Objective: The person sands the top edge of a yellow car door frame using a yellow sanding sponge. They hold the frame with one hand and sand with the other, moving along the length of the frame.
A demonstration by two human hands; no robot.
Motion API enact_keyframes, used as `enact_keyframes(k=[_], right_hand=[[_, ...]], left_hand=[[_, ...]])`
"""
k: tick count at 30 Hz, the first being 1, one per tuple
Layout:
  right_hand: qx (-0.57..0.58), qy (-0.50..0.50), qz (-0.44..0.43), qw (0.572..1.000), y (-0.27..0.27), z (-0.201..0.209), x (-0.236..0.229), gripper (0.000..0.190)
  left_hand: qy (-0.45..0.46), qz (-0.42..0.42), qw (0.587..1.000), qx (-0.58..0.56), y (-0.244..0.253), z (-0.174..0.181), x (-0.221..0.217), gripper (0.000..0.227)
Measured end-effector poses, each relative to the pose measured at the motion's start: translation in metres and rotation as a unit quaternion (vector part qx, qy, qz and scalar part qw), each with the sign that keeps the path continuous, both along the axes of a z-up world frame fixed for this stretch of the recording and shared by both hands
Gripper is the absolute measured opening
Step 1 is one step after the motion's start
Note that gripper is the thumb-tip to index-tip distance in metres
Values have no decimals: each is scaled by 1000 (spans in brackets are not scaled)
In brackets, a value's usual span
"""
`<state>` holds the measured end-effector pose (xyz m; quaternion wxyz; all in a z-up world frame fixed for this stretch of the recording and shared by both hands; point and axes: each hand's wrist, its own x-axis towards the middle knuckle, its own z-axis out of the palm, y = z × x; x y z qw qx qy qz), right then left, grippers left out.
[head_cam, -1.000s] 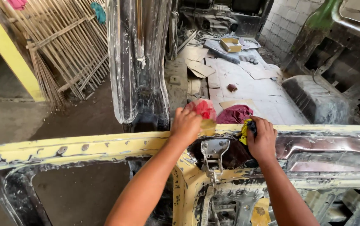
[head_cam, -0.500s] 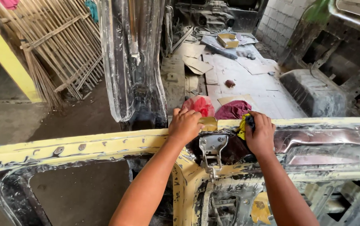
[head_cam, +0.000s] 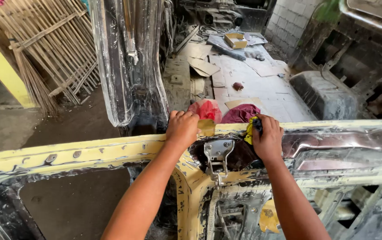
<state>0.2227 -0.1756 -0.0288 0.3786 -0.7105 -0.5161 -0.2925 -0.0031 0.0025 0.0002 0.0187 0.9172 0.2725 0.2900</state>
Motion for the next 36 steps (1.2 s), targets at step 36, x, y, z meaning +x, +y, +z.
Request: enact_keyframes(k=[36], right_hand=[[-12,14,8,1000,-2,6,-3,50]], left_hand=[[-104,-29,993,36,-17,-9,36,29]])
